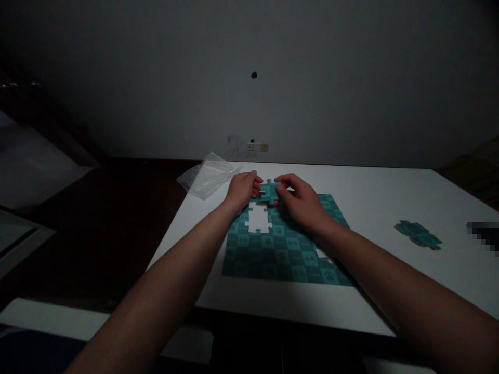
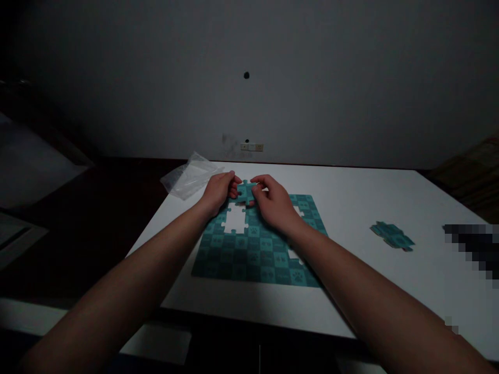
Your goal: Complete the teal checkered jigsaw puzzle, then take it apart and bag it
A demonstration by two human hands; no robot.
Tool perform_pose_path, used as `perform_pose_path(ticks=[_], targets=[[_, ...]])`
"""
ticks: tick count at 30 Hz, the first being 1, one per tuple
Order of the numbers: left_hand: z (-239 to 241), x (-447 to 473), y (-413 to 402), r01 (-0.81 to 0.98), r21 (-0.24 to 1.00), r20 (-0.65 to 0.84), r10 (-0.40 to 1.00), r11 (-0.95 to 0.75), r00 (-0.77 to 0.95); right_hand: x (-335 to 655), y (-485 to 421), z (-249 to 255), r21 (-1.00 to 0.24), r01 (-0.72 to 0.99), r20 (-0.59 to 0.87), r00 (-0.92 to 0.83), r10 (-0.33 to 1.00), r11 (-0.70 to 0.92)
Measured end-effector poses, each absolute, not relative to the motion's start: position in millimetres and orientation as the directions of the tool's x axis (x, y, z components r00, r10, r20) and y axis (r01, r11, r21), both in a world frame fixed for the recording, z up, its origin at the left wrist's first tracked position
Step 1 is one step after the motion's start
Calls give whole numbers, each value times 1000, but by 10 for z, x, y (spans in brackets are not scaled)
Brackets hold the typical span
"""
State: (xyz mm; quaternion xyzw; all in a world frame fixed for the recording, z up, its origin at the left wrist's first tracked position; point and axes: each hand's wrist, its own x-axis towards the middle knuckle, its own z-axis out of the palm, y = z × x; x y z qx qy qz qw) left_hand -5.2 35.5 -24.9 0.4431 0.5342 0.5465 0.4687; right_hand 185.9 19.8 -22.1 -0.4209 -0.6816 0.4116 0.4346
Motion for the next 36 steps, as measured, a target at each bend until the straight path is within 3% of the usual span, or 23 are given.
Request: perform_pose_path(ticks=[4, 14, 23, 36], targets=[[-237, -54, 344, -13, 1000, -8, 984, 6, -177, 1829, 141, -188, -961, 148, 183, -299, 937, 235], [-256, -75, 338, -12, 1000, -6, 989, 4, -149, 1825, 46, -138, -953, 195, 105, -503, 858, 231], [-268, -84, 352, -30, 1000, -12, 990, 8, -139, 1834, 30, -175, -870, 285, 140, -641, 755, 403], [-245, -58, 348, -9, 1000, -18, 989, 17, -147, 1776, -28, -206, -684, 402, 209, -691, 692, 608]])
